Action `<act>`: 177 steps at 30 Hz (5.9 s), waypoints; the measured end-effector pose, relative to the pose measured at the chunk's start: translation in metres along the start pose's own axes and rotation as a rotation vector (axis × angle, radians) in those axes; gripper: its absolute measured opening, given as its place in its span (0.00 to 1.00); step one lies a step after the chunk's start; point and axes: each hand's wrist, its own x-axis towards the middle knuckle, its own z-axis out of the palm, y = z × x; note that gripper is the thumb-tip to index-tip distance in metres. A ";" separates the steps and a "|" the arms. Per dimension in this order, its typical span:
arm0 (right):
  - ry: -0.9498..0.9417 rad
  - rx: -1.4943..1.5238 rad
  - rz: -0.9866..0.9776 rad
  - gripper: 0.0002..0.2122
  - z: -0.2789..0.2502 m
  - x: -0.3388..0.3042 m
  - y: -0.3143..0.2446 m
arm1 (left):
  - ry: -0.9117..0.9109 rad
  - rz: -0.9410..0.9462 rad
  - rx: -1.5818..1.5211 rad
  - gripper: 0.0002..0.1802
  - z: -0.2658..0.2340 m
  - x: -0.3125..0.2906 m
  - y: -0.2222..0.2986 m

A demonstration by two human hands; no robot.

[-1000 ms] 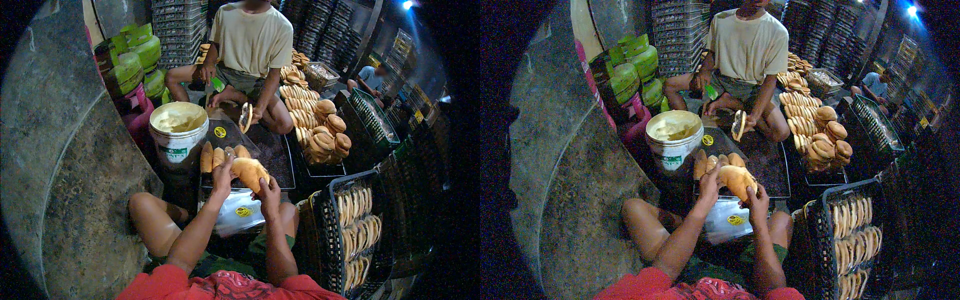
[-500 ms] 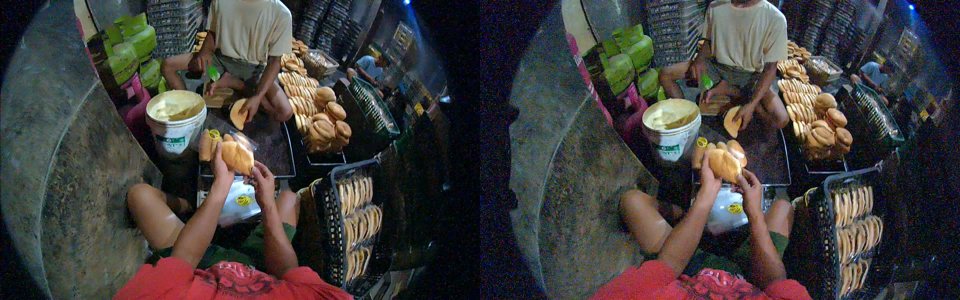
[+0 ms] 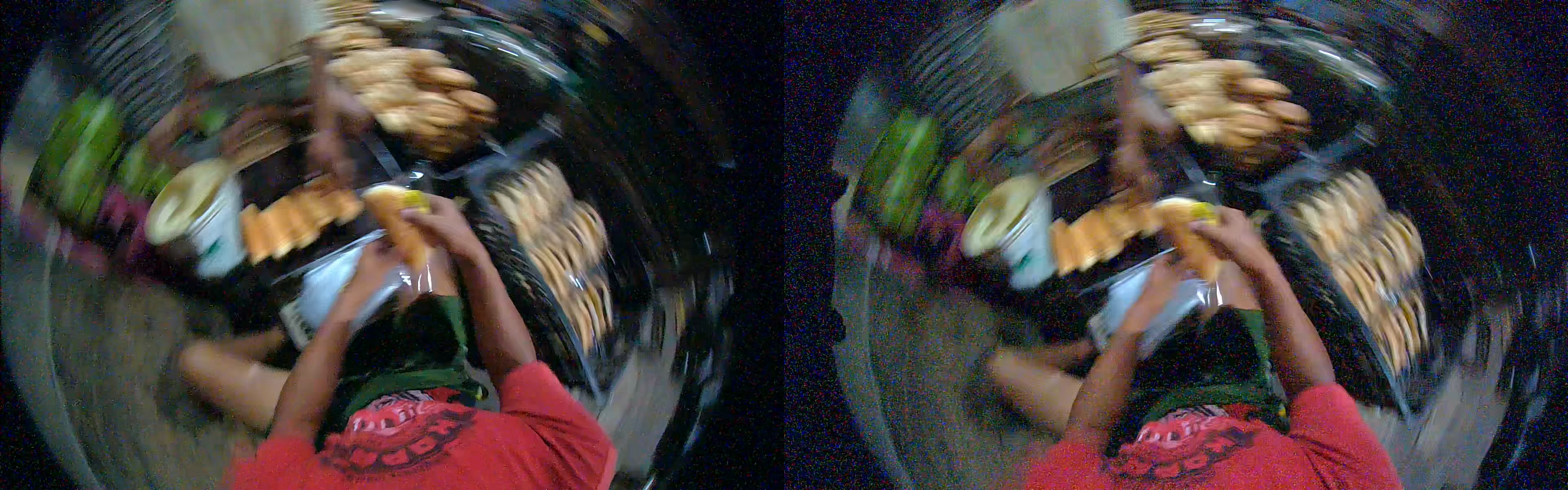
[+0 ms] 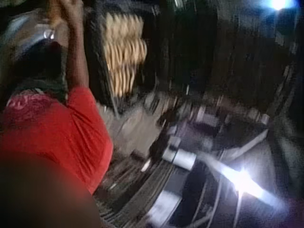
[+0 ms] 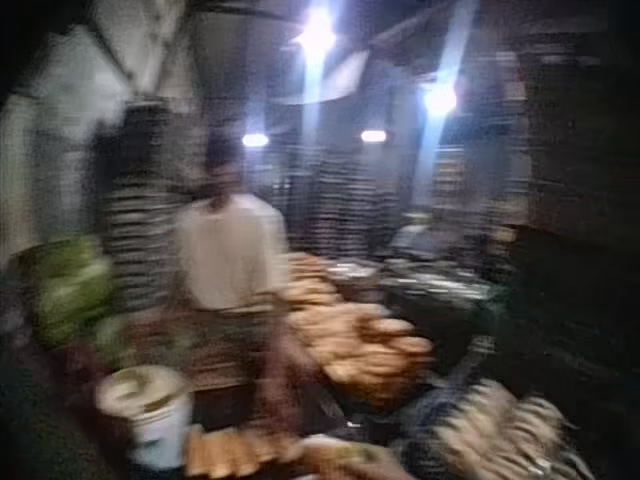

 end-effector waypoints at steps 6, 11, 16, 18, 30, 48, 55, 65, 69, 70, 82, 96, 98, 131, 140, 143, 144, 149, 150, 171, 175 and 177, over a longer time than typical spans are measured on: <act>0.572 -0.484 -0.582 0.23 -0.194 -0.146 -0.022 | 0.133 -0.144 1.382 0.25 -0.118 -0.066 -0.039; 1.103 -0.834 -0.014 0.25 -0.349 -0.228 0.039 | 0.137 -0.225 1.206 0.18 -0.165 -0.067 -0.081; 0.723 -0.827 0.567 0.34 -0.373 -0.253 0.161 | 0.159 -0.209 1.532 0.10 -0.149 -0.071 -0.061; 0.716 -0.436 0.405 0.31 -0.374 -0.252 0.187 | 0.099 -0.212 1.840 0.14 -0.147 -0.075 -0.062; 0.939 -0.824 -0.423 0.06 -0.173 -0.108 0.016 | 0.506 -0.143 0.466 0.12 -0.164 -0.065 -0.050; 0.028 -0.332 -0.028 0.18 0.089 0.245 0.093 | 0.684 -0.017 -0.647 0.12 -0.172 -0.054 0.000; 0.106 -0.246 0.035 0.28 0.092 0.222 0.142 | 0.527 -0.027 -0.732 0.14 -0.163 -0.034 -0.034; -0.031 0.362 -0.086 0.21 0.133 0.088 0.088 | 1.015 0.009 -0.978 0.28 -0.120 0.022 -0.061; 0.168 0.505 -0.077 0.20 0.150 0.055 0.086 | 0.982 0.030 -0.922 0.29 -0.100 0.028 -0.069; 0.056 0.541 0.023 0.20 0.150 0.049 0.086 | 1.011 0.036 -0.872 0.29 -0.098 0.025 -0.068; -0.130 0.488 0.014 0.20 0.160 0.020 0.070 | 0.712 0.094 -0.176 0.26 -0.100 -0.026 -0.041; -0.011 0.338 -0.174 0.18 0.200 0.026 0.077 | 0.918 0.233 -0.888 0.25 -0.073 -0.014 -0.026; -0.032 0.182 -0.329 0.16 0.187 0.030 0.078 | 0.868 0.090 -0.822 0.23 -0.070 -0.015 -0.029; 0.925 -0.682 0.349 0.27 -0.426 -0.214 0.231 | 0.766 -0.006 1.098 0.18 -0.172 -0.072 -0.107; 1.179 -1.415 -0.095 0.19 -0.316 -0.169 0.037 | 0.579 -0.155 0.281 0.15 -0.157 -0.083 -0.051; 0.991 -0.837 -0.662 0.12 -0.178 -0.110 0.007 | 0.879 -0.041 0.569 0.15 -0.159 -0.079 -0.022; 0.859 -0.628 -0.704 0.11 -0.122 -0.083 0.007 | 0.971 -0.019 0.231 0.13 -0.161 -0.076 -0.014; 0.068 -0.388 -0.340 0.15 0.137 0.078 0.016 | 0.941 0.131 -0.341 0.09 -0.173 -0.074 0.013; 0.113 -0.545 -0.314 0.21 0.173 0.110 0.015 | 0.947 0.129 -0.388 0.08 -0.173 -0.078 0.017; 0.097 -0.107 0.117 0.22 0.141 0.307 0.203 | 0.703 0.113 -0.761 0.11 -0.171 -0.071 0.005; 0.023 0.085 0.075 0.17 0.143 0.289 0.169 | 0.803 0.116 -0.678 0.10 -0.179 -0.071 -0.007; -0.101 0.320 0.053 0.16 0.129 0.254 0.137 | 0.924 0.127 -0.787 0.13 -0.185 -0.065 -0.014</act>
